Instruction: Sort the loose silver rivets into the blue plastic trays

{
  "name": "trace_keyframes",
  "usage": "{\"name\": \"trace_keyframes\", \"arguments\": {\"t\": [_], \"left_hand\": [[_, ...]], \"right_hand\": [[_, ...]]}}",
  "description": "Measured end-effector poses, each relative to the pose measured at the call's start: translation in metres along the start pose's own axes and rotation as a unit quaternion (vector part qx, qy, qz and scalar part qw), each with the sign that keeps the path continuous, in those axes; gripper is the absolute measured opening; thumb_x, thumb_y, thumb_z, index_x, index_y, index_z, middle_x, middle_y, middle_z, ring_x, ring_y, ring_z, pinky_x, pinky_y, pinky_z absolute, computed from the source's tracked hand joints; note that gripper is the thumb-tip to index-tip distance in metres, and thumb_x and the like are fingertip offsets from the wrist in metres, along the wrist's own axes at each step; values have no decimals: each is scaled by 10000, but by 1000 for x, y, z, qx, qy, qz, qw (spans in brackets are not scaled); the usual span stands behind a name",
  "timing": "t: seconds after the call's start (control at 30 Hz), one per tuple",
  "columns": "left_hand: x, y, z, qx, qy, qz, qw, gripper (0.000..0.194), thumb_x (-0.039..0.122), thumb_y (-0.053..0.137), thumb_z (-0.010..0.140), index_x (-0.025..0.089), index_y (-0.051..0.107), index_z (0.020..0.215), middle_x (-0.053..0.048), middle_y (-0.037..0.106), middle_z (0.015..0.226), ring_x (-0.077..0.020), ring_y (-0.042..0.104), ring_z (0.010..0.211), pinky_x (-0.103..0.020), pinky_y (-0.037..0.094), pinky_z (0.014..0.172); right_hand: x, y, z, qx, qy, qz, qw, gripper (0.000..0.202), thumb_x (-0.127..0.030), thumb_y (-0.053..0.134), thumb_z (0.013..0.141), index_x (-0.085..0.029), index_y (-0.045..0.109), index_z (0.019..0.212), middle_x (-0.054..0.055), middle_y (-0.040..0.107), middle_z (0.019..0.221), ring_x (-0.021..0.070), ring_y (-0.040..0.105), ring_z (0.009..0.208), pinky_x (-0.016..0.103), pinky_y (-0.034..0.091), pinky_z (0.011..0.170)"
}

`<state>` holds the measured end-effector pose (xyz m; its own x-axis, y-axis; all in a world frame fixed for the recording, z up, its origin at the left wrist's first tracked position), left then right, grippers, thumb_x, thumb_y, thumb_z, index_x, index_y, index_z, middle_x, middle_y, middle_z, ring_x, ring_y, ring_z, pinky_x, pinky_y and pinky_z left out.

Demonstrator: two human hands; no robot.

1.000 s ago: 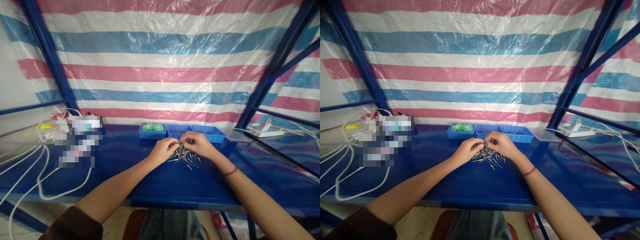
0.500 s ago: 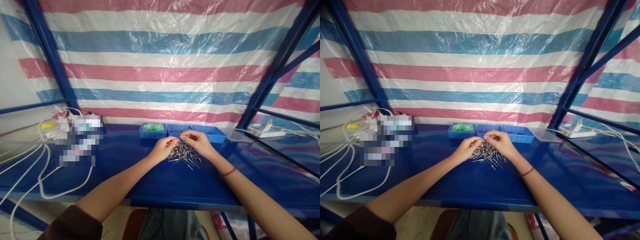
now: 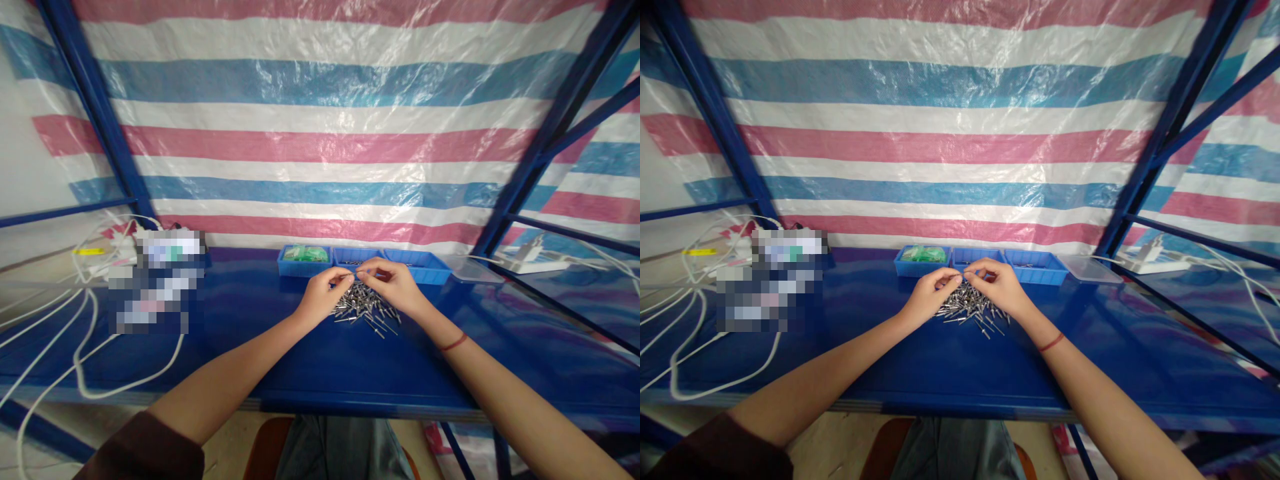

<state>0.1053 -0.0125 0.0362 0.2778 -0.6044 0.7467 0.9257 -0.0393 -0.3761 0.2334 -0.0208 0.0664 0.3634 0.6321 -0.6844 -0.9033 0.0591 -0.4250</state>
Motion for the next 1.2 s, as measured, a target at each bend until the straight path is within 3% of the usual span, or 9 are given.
{"name": "trace_keyframes", "arguments": {"t": [0.13, 0.23, 0.37, 0.47, 0.6, 0.7, 0.83, 1.03, 1.2], "left_hand": [[4, -7, -1, 34, 15, 33, 999, 224, 332, 562, 837, 193, 649, 989, -23, 682, 863, -155, 618, 798, -292, 489, 784], [0, -4, -1, 21, -2, 54, 998, 353, 357, 557, 841, 185, 582, 1148, -25, 669, 846, -154, 617, 782, -300, 488, 792], [0, 10, -3, -41, 17, 84, 995, 326, 359, 511, 869, 168, 596, 1120, -43, 667, 866, -165, 617, 816, -301, 480, 796], [1, 17, -5, -74, 32, 108, 991, 289, 345, 508, 870, 178, 617, 1079, -49, 674, 893, -177, 624, 843, -303, 476, 801], [2, 19, -7, -86, 38, 122, 988, 286, 344, 504, 870, 183, 615, 1079, -51, 680, 906, -185, 630, 856, -306, 475, 803], [1, 18, -6, -89, 34, 121, 988, 290, 337, 501, 870, 183, 607, 1091, -49, 685, 901, -182, 632, 848, -305, 478, 799], [-2, 19, -6, -94, 29, 128, 987, 298, 330, 506, 866, 179, 603, 1104, -45, 689, 907, -181, 632, 858, -305, 474, 814], [-5, 20, -6, -98, 27, 130, 986, 296, 324, 509, 864, 183, 603, 1107, -40, 695, 903, -178, 638, 850, -298, 480, 809], [-3, 19, -6, -93, 42, 133, 986, 258, 306, 510, 866, 181, 629, 1057, -46, 684, 902, -172, 634, 843, -299, 486, 809]], "right_hand": [[9, -9, 6, -8, -15, -62, 998, 255, -422, 593, 789, -186, 689, 800, 62, 686, 823, 156, 588, 685, 288, 456, 587], [28, -46, 10, 81, -12, -160, 984, 294, -440, 550, 810, -179, 685, 807, 71, 694, 811, 171, 587, 670, 305, 449, 616], [59, -100, 5, 201, 28, -338, 919, 319, -416, 493, 825, -169, 689, 777, 98, 683, 762, 202, 576, 635, 341, 438, 653], [75, -113, 5, 185, 54, -427, 883, 341, -402, 478, 828, -139, 695, 825, 147, 681, 835, 255, 602, 741, 371, 437, 700], [73, -103, 8, 105, 62, -417, 901, 354, -435, 510, 809, -126, 680, 842, 136, 675, 815, 250, 604, 750, 362, 438, 698], [73, -63, 5, -112, 78, -285, 949, 328, -450, 508, 808, -167, 671, 777, 56, 665, 712, 186, 591, 659, 304, 444, 631], [75, -19, -20, -332, 125, -192, 915, 364, -431, 665, 692, -167, 684, 941, 44, 678, 783, 158, 597, 675, 258, 451, 612], [72, -3, -19, -342, 90, -215, 910, 204, -303, 586, 762, -170, 702, 865, 58, 695, 808, 174, 611, 718, 277, 454, 657], [52, -9, -5, -258, 14, -219, 941, 213, -342, 579, 793, -176, 712, 781, 75, 702, 807, 197, 617, 758, 324, 451, 714]]}}
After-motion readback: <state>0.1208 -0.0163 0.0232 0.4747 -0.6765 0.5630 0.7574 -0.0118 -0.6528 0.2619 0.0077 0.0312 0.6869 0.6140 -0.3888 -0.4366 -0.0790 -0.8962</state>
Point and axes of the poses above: each hand's wrist, its own z-axis towards the middle knuckle, its own y-axis out of the palm, x = y × z, the point moved 9 cm from there along z, towards the middle knuckle
